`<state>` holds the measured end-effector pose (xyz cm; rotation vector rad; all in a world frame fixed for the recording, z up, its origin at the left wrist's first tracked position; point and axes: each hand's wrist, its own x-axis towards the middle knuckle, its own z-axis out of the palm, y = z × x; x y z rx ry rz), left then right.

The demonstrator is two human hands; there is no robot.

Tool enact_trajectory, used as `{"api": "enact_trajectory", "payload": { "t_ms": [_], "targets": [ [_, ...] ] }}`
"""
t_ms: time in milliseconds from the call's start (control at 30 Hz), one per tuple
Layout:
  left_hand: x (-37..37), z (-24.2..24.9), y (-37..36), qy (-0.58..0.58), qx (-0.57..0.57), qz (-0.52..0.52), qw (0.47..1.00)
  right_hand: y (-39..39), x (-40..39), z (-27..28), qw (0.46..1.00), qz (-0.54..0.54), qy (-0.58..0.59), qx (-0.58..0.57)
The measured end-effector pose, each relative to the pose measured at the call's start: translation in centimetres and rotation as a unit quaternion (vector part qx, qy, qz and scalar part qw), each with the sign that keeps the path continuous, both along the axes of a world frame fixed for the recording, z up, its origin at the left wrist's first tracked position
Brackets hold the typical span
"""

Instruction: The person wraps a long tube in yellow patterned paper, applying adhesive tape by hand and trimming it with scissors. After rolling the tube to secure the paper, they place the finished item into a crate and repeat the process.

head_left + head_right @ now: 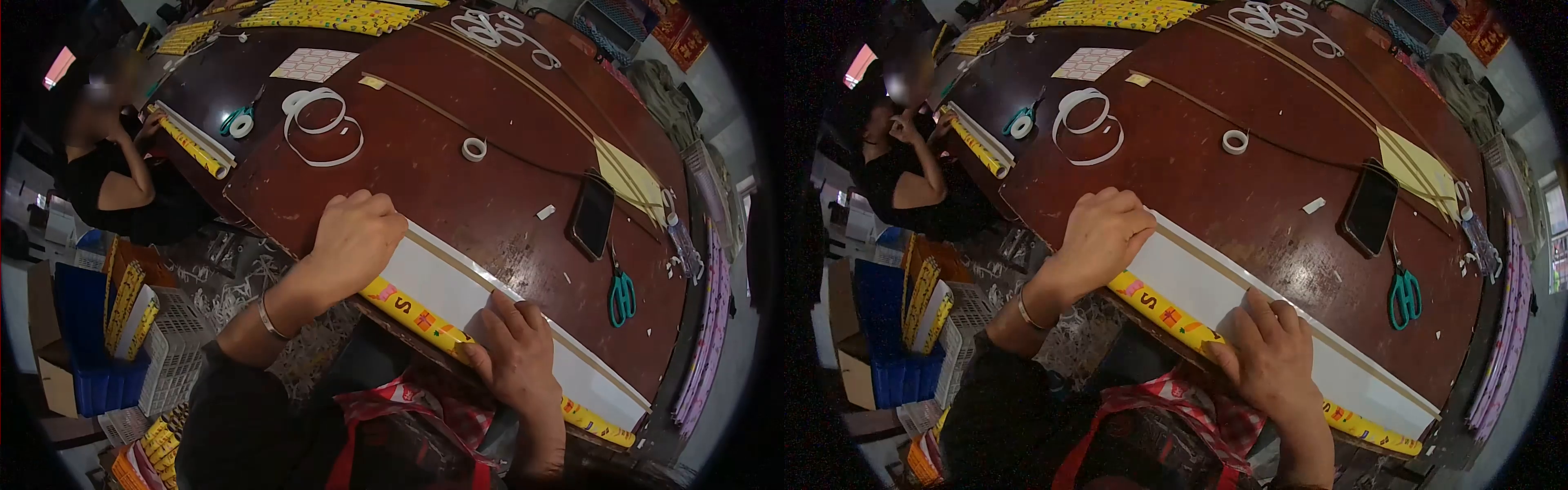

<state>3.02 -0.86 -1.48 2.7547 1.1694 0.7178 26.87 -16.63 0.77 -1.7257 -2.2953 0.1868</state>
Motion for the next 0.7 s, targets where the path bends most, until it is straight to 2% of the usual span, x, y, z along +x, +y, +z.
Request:
{"api": "enact_trajectory", "payload": {
  "t_ms": [67,200,500,567,700],
  "targets": [
    [0.3,-0.1,-0.2,0.064,0.023,0.011,0.998,0.0,0.0,-0.1,1.000,0.000,-0.004,-0.003],
    [0.5,0.1,-0.2,0.079,0.038,0.018,0.996,-0.1,0.0,-0.2,1.000,-0.001,0.001,0.004],
    [-0.6,0.3,0.5,0.007,0.006,0.046,0.999,-0.1,0.0,0.0,1.000,-0.004,0.001,-0.012],
    [-0.7,0.3,0.8,-0.026,-0.042,0.054,0.997,-0.1,0.0,0.0,1.000,-0.005,0.001,-0.010],
    [-0.6,0.8,0.5,-0.016,-0.069,0.060,0.996,-0.1,0.0,0.0,1.000,-0.008,0.005,-0.015]
  ]
}}
